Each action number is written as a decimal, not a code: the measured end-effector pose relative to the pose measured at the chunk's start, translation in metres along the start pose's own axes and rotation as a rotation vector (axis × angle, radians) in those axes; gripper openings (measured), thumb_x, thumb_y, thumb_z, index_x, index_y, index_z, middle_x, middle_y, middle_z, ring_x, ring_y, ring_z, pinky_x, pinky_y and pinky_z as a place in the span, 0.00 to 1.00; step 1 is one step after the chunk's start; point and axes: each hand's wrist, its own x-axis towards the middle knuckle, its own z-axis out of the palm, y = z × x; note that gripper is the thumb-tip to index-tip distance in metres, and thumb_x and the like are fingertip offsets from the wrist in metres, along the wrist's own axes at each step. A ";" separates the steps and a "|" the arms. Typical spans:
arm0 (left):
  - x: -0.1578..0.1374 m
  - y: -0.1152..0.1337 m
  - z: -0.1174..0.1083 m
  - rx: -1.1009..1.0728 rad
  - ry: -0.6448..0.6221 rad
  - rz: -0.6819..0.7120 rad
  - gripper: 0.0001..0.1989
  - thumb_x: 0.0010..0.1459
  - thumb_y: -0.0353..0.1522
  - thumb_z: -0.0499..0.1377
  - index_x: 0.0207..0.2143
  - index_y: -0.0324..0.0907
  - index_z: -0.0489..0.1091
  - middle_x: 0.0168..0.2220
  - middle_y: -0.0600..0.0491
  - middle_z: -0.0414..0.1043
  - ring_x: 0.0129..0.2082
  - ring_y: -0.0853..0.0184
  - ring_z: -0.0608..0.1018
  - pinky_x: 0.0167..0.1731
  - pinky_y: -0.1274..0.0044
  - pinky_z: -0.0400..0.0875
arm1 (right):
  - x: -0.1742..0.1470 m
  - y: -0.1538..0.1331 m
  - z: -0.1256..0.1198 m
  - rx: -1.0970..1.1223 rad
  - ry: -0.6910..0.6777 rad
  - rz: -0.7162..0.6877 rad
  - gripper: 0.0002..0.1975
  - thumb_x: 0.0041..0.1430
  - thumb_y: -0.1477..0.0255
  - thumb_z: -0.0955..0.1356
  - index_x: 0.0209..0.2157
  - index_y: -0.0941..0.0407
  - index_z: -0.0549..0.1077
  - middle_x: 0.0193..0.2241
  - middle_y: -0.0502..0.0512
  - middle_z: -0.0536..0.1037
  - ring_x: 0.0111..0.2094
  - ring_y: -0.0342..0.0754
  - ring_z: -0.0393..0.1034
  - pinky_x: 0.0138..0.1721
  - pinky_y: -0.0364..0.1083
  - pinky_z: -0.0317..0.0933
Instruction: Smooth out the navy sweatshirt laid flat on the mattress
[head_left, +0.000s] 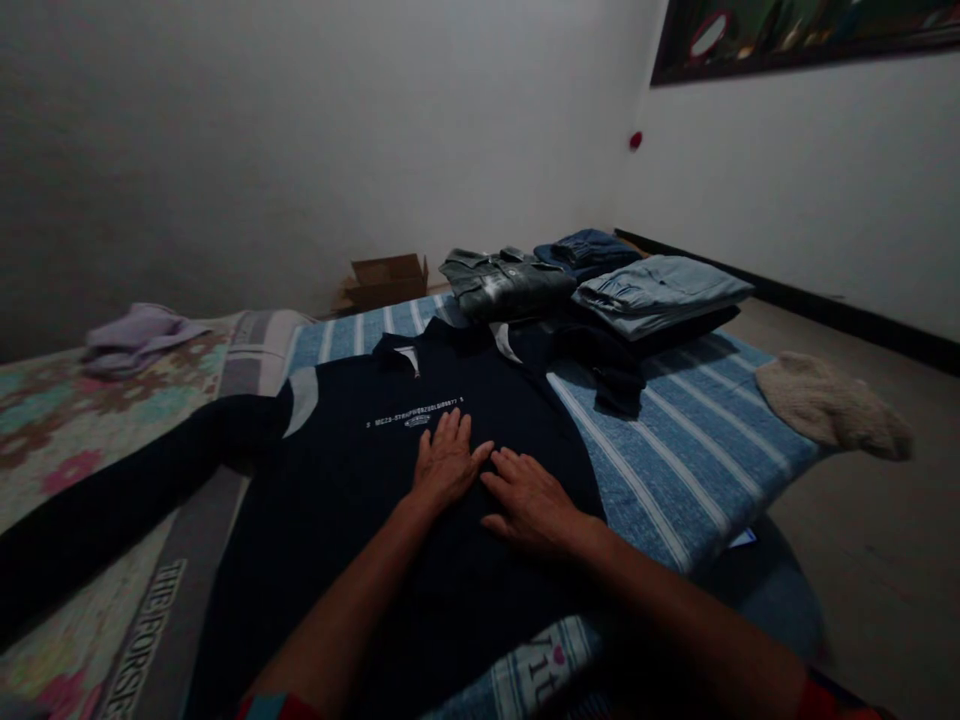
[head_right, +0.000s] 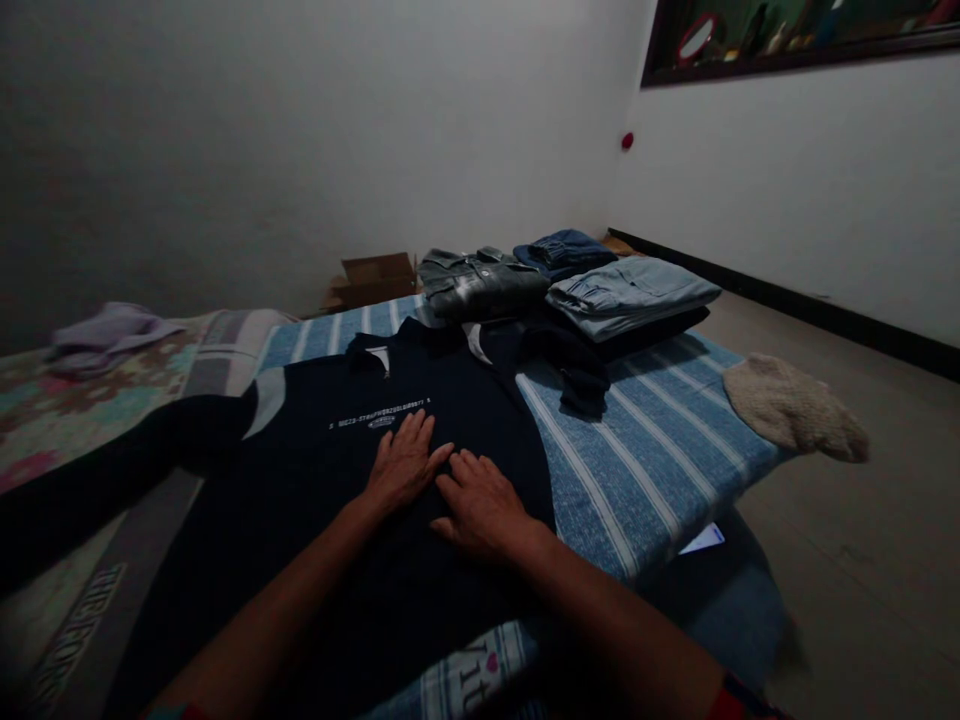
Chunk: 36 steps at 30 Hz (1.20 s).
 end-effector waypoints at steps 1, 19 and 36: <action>0.000 0.000 0.001 -0.001 0.002 0.000 0.33 0.63 0.47 0.38 0.63 0.36 0.49 0.65 0.44 0.43 0.65 0.58 0.45 0.59 0.60 0.45 | 0.000 0.000 0.000 0.003 -0.002 0.002 0.26 0.56 0.62 0.66 0.53 0.61 0.64 0.60 0.70 0.57 0.62 0.60 0.47 0.58 0.58 0.45; -0.024 -0.002 0.004 -0.097 -0.015 0.018 0.31 0.63 0.46 0.40 0.62 0.36 0.49 0.66 0.45 0.41 0.65 0.59 0.44 0.60 0.61 0.43 | -0.005 -0.003 0.008 0.026 -0.050 0.068 0.27 0.57 0.64 0.64 0.57 0.57 0.62 0.62 0.63 0.54 0.63 0.57 0.43 0.61 0.56 0.42; -0.029 -0.003 0.007 -0.124 0.024 0.005 0.30 0.63 0.45 0.41 0.62 0.38 0.52 0.65 0.46 0.44 0.65 0.59 0.47 0.60 0.61 0.44 | -0.005 -0.006 0.006 0.053 -0.113 0.096 0.27 0.57 0.64 0.62 0.58 0.56 0.61 0.63 0.61 0.52 0.64 0.55 0.39 0.61 0.56 0.38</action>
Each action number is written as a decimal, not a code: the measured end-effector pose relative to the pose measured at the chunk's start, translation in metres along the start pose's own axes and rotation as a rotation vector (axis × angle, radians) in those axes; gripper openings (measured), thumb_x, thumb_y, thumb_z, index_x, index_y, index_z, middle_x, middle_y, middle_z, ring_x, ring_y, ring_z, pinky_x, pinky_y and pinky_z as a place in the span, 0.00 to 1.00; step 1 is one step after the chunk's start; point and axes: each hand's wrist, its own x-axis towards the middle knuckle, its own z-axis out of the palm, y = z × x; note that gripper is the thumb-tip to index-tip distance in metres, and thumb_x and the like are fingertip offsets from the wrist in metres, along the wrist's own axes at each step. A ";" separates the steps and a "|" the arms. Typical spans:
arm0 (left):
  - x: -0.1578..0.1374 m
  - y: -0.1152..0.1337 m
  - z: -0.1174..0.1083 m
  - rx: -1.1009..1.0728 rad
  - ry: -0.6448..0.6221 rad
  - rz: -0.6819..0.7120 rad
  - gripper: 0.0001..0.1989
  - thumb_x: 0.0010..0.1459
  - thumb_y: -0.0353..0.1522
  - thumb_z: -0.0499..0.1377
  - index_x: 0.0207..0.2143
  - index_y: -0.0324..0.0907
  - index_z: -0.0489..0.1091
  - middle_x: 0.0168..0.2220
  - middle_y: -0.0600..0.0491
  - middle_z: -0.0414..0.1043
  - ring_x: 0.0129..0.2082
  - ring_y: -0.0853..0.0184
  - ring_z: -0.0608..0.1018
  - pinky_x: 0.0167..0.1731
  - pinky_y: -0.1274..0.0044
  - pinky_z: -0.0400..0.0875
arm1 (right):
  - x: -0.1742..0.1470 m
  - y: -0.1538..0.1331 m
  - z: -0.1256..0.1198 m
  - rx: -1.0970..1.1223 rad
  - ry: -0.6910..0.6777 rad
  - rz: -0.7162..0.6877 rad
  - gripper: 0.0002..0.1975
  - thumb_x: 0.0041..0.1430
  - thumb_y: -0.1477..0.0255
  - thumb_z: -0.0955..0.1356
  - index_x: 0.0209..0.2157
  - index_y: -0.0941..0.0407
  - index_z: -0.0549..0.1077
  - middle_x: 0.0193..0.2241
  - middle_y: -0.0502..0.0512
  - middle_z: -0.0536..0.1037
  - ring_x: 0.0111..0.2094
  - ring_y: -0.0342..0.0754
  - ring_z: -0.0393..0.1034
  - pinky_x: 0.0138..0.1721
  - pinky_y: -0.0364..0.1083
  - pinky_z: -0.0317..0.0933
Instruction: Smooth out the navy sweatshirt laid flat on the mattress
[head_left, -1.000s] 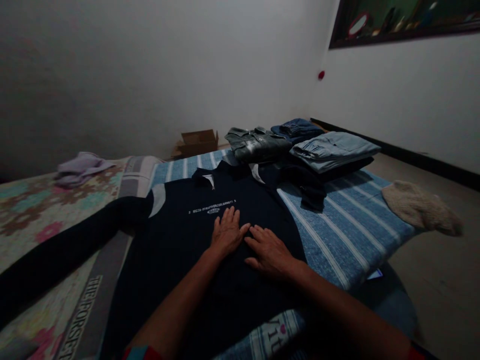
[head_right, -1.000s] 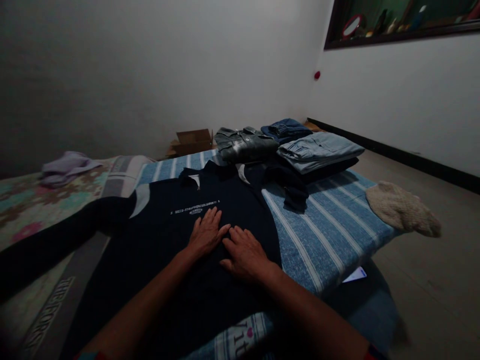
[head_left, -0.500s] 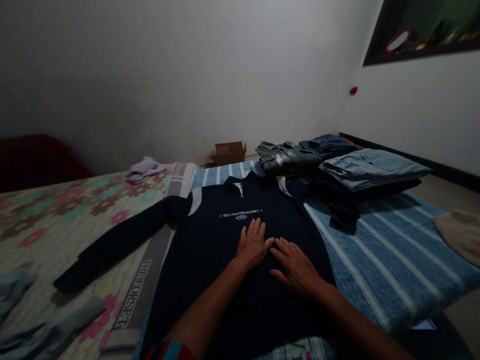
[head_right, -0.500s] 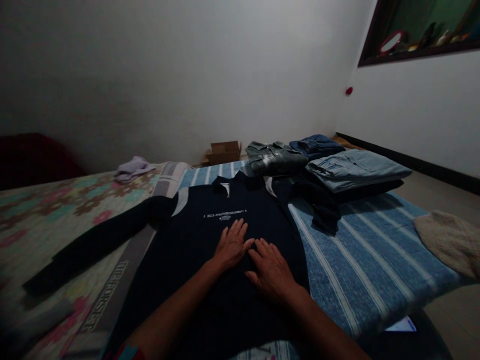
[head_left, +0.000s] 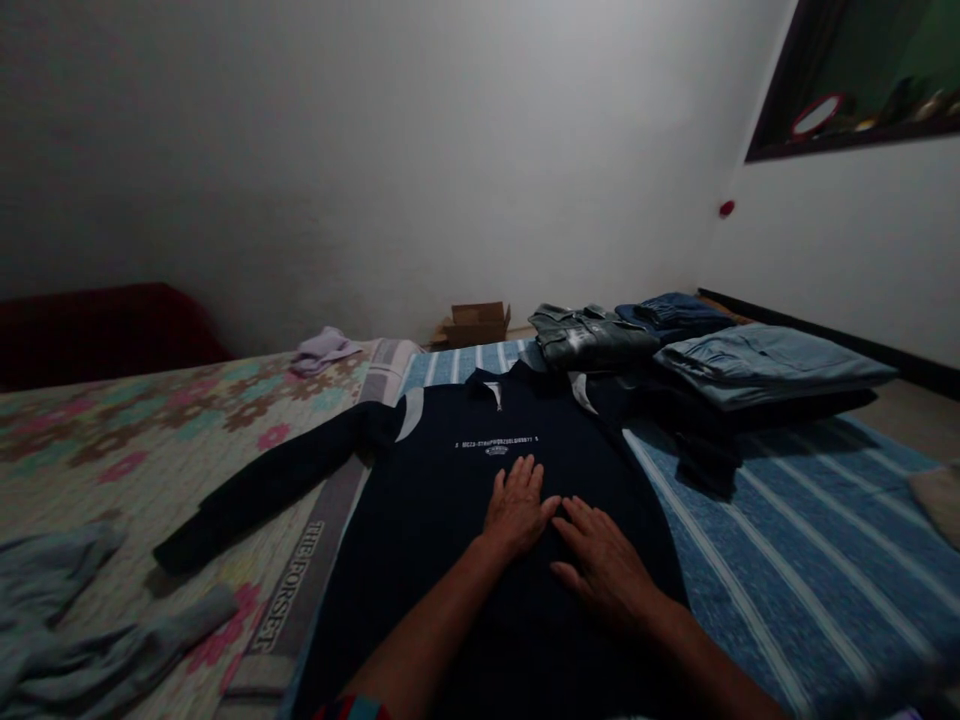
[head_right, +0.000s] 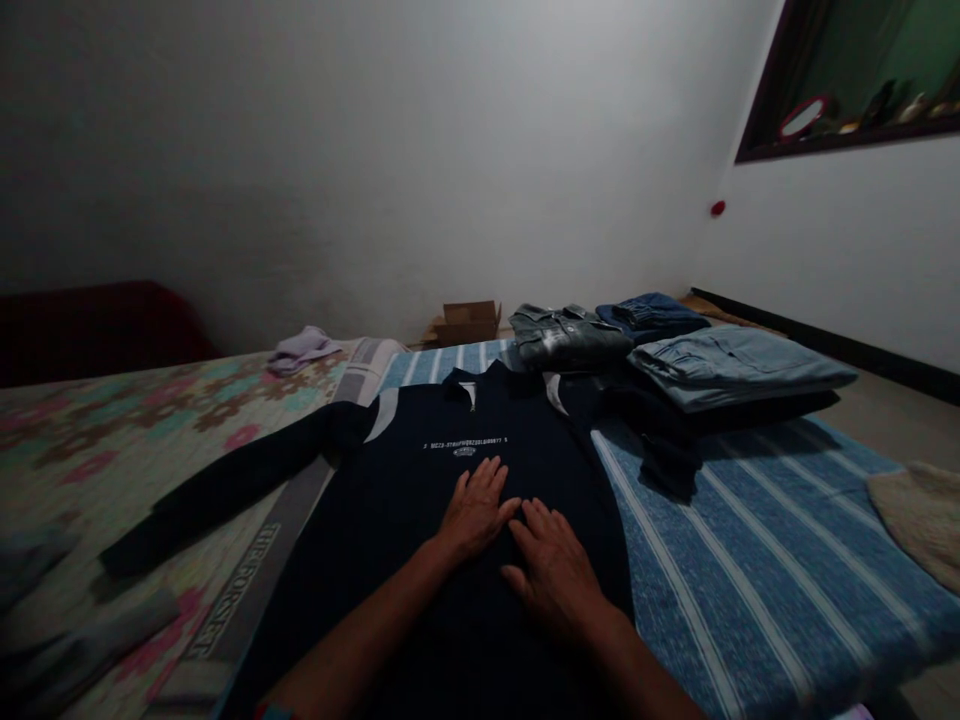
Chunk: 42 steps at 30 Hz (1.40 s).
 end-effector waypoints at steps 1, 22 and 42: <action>-0.001 0.000 0.000 -0.003 0.003 0.003 0.30 0.63 0.45 0.41 0.62 0.38 0.52 0.65 0.46 0.44 0.65 0.59 0.47 0.60 0.61 0.45 | 0.000 0.000 0.000 -0.002 0.000 0.003 0.27 0.57 0.64 0.62 0.58 0.56 0.61 0.63 0.60 0.52 0.64 0.54 0.40 0.61 0.56 0.38; -0.002 -0.004 0.016 -0.045 0.081 0.017 0.32 0.62 0.48 0.39 0.62 0.39 0.52 0.65 0.46 0.46 0.65 0.60 0.48 0.60 0.60 0.45 | -0.001 0.001 0.005 -0.035 0.005 0.021 0.28 0.58 0.63 0.61 0.59 0.56 0.61 0.63 0.59 0.52 0.64 0.53 0.41 0.62 0.55 0.39; -0.004 -0.003 0.015 -0.068 0.079 0.026 0.32 0.62 0.48 0.39 0.62 0.39 0.52 0.65 0.46 0.46 0.65 0.59 0.47 0.60 0.60 0.44 | -0.003 0.003 0.010 -0.064 0.060 -0.004 0.26 0.58 0.63 0.61 0.58 0.56 0.63 0.62 0.59 0.55 0.63 0.54 0.44 0.61 0.56 0.42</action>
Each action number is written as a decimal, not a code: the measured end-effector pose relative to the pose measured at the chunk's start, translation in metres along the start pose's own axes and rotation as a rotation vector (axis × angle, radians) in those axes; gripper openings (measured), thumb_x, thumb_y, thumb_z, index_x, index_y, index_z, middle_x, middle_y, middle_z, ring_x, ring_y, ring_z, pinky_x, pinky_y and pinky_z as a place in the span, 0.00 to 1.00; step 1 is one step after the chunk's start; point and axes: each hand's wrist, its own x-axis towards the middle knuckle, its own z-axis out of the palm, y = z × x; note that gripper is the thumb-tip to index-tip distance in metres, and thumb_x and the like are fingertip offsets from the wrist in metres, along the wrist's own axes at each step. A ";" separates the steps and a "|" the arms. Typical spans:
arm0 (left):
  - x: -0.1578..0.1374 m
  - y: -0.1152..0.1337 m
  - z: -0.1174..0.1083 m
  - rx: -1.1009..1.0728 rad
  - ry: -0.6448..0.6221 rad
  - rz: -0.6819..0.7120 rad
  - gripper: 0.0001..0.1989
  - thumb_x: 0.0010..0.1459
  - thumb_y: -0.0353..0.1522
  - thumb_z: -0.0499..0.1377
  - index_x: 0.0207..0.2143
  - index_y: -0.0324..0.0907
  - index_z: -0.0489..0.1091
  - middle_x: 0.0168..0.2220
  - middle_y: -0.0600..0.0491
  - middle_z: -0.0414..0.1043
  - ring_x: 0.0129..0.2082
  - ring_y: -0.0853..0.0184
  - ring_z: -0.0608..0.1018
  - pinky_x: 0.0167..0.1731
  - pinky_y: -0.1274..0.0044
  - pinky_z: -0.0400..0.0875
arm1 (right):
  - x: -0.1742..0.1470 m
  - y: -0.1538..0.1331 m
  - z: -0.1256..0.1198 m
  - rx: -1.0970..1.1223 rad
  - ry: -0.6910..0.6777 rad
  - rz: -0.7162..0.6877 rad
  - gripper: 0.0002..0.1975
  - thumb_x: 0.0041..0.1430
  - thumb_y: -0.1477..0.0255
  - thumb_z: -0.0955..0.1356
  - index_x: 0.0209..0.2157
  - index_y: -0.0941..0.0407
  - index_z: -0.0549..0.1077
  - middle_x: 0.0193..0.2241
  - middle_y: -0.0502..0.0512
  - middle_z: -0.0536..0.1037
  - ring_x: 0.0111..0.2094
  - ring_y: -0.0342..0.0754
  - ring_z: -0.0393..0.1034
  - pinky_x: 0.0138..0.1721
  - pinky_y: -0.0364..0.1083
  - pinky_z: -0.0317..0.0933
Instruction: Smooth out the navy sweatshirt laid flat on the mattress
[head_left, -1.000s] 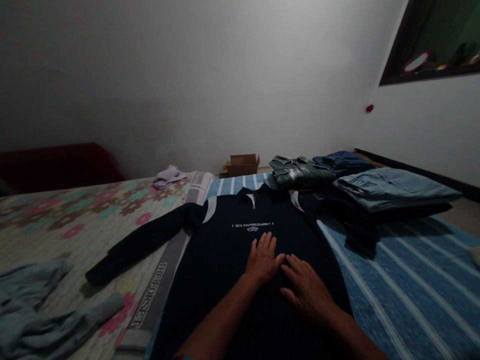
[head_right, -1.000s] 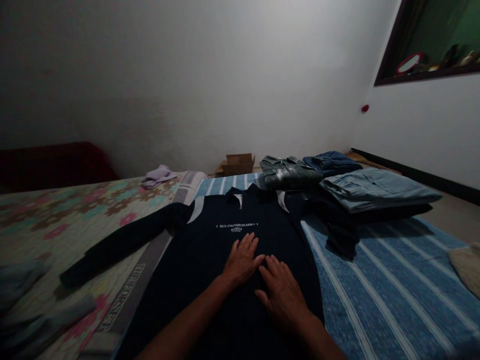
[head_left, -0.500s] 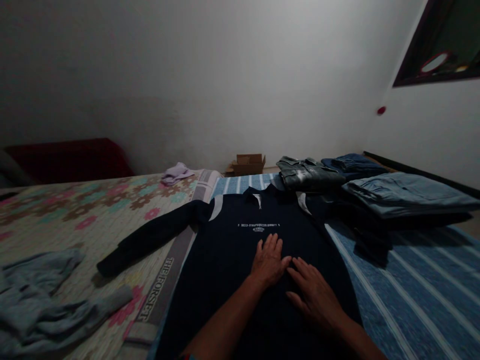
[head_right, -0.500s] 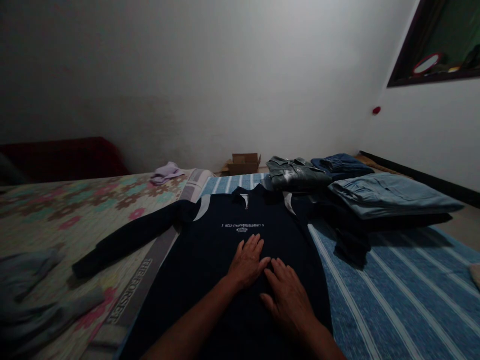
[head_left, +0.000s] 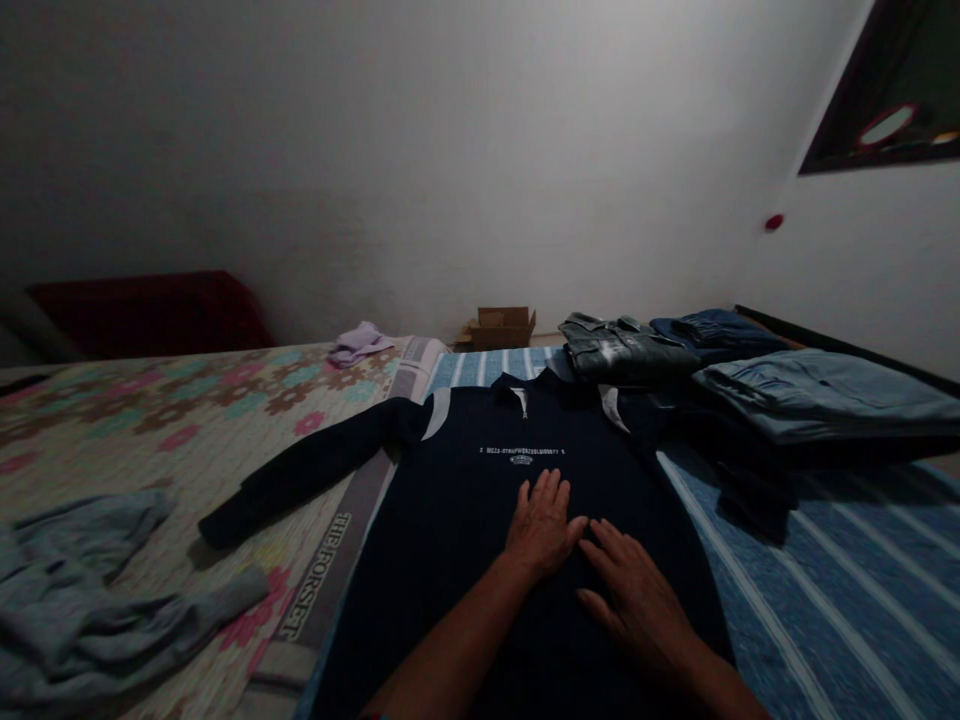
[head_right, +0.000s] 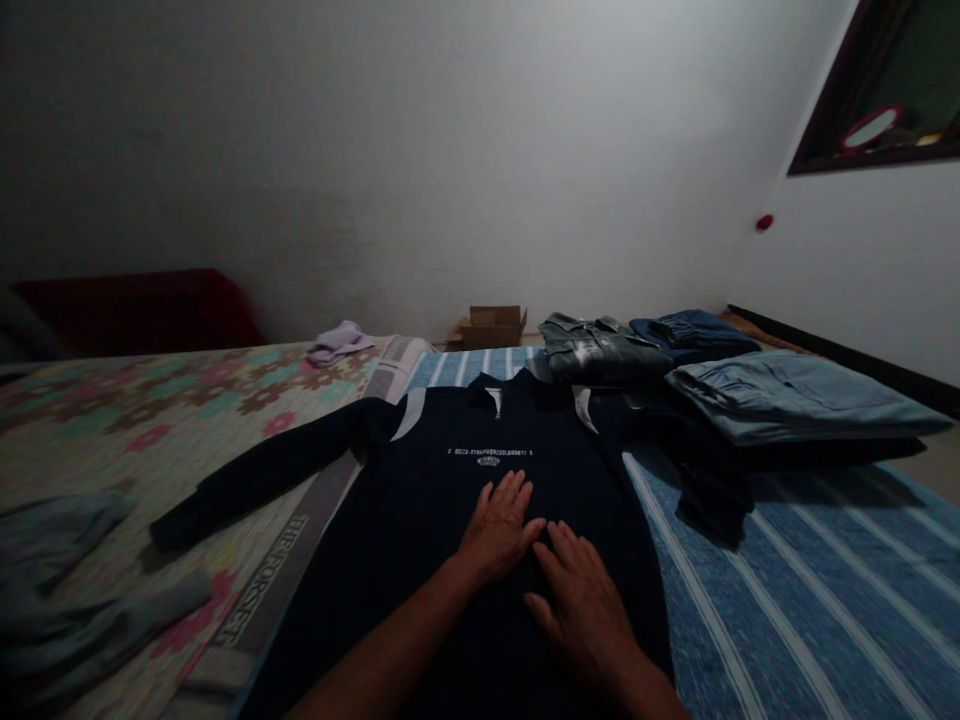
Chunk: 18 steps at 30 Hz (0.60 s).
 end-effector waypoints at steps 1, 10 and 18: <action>0.000 0.000 0.000 0.001 0.002 0.001 0.32 0.62 0.48 0.39 0.62 0.39 0.52 0.65 0.46 0.46 0.65 0.59 0.47 0.60 0.60 0.44 | 0.000 0.000 0.000 0.000 0.001 0.002 0.26 0.58 0.63 0.62 0.58 0.56 0.63 0.62 0.58 0.55 0.63 0.55 0.44 0.61 0.56 0.43; 0.000 0.001 -0.003 -0.016 -0.016 -0.007 0.31 0.62 0.47 0.40 0.61 0.38 0.52 0.65 0.45 0.46 0.65 0.58 0.47 0.60 0.59 0.44 | 0.001 -0.001 -0.001 -0.008 -0.025 0.007 0.27 0.59 0.63 0.61 0.58 0.57 0.62 0.62 0.59 0.54 0.63 0.54 0.43 0.61 0.55 0.42; -0.001 0.001 -0.002 0.002 -0.010 0.003 0.31 0.62 0.47 0.39 0.61 0.39 0.52 0.65 0.46 0.46 0.65 0.59 0.47 0.60 0.59 0.45 | 0.000 0.000 0.000 0.009 -0.003 -0.006 0.26 0.59 0.63 0.61 0.58 0.57 0.63 0.62 0.59 0.55 0.63 0.54 0.44 0.61 0.56 0.42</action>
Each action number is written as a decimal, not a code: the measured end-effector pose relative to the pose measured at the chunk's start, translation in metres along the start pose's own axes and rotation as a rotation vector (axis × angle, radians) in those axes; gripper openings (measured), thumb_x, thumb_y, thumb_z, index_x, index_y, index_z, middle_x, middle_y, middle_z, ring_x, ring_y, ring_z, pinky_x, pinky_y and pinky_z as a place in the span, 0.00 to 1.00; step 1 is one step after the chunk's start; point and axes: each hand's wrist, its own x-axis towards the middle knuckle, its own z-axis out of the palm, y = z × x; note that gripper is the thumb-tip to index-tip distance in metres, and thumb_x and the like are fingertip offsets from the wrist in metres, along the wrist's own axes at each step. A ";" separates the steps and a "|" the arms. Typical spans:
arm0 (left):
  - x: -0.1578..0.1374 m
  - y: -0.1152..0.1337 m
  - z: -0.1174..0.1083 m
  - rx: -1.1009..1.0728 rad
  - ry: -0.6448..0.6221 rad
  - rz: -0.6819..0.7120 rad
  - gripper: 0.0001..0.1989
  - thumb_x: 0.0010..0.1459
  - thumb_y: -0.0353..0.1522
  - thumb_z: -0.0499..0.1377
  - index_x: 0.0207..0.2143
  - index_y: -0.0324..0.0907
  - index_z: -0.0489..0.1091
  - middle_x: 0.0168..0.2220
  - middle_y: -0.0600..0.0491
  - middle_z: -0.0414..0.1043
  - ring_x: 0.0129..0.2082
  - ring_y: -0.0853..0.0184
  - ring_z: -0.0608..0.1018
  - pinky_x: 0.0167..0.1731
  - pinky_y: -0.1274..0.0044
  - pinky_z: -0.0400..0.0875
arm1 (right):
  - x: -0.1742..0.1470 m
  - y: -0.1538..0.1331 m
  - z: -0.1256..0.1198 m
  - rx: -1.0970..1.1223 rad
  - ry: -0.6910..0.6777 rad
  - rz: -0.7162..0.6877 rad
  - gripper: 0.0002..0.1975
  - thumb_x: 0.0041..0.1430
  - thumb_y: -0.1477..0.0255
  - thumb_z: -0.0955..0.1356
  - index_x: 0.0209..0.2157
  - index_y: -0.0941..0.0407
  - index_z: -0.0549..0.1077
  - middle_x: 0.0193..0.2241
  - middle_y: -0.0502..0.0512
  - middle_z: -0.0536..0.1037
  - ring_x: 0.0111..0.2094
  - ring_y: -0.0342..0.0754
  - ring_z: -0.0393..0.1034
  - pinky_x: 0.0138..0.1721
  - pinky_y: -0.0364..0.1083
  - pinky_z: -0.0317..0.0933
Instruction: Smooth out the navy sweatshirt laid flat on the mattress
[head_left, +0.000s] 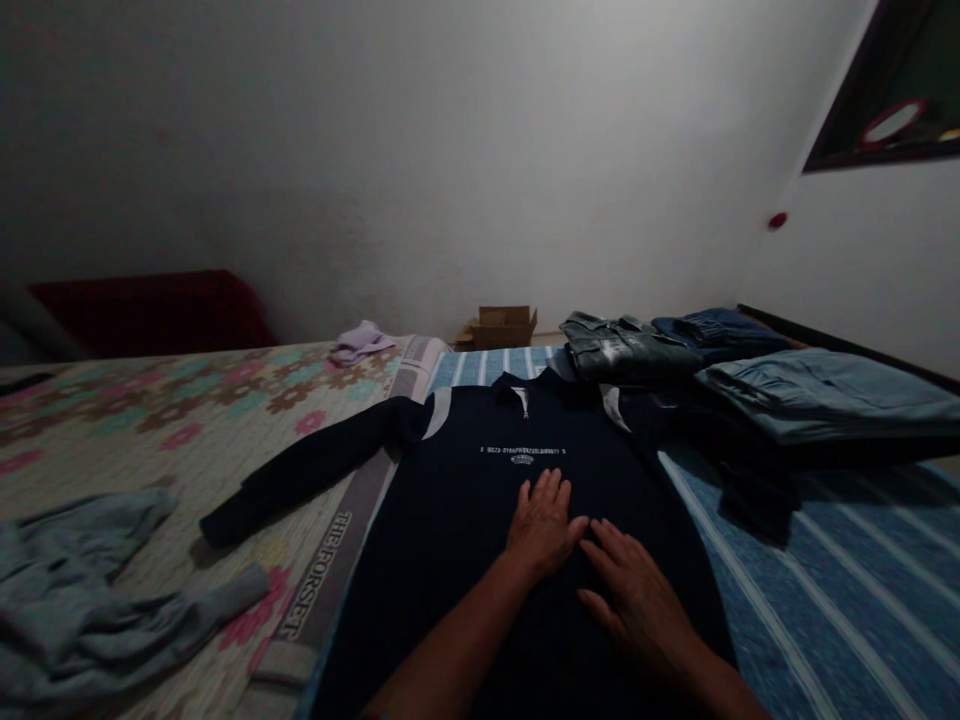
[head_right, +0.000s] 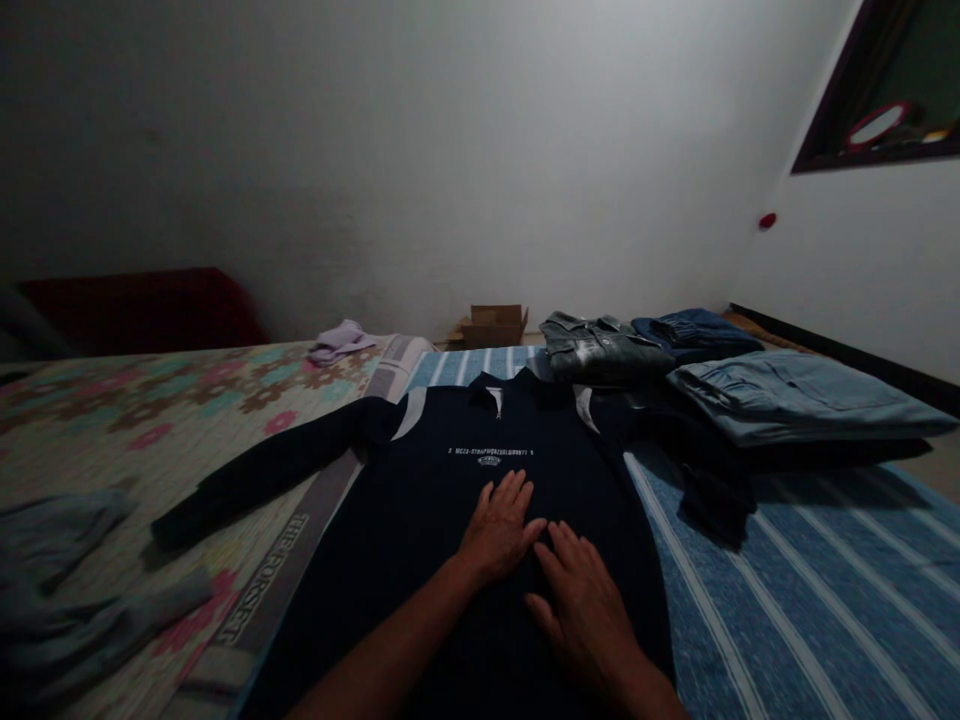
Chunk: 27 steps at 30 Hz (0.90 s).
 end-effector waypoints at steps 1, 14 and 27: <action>0.000 0.000 0.000 0.000 0.000 0.000 0.31 0.62 0.47 0.39 0.61 0.38 0.52 0.65 0.46 0.46 0.65 0.59 0.47 0.60 0.59 0.44 | 0.000 0.000 0.000 0.000 -0.003 0.001 0.27 0.59 0.62 0.61 0.58 0.56 0.62 0.62 0.59 0.54 0.63 0.54 0.43 0.61 0.56 0.42; 0.000 0.000 -0.001 0.001 -0.012 -0.008 0.31 0.62 0.48 0.39 0.62 0.39 0.52 0.65 0.46 0.46 0.65 0.59 0.46 0.60 0.60 0.44 | 0.000 0.002 0.003 -0.008 0.001 0.005 0.27 0.58 0.63 0.61 0.58 0.56 0.62 0.62 0.58 0.54 0.63 0.53 0.43 0.61 0.55 0.41; 0.000 0.000 0.002 0.006 0.003 -0.002 0.32 0.62 0.48 0.39 0.62 0.39 0.52 0.65 0.46 0.46 0.65 0.59 0.47 0.60 0.60 0.44 | 0.000 -0.001 -0.001 -0.022 0.000 0.000 0.26 0.58 0.63 0.62 0.57 0.58 0.64 0.61 0.60 0.56 0.63 0.55 0.46 0.61 0.56 0.44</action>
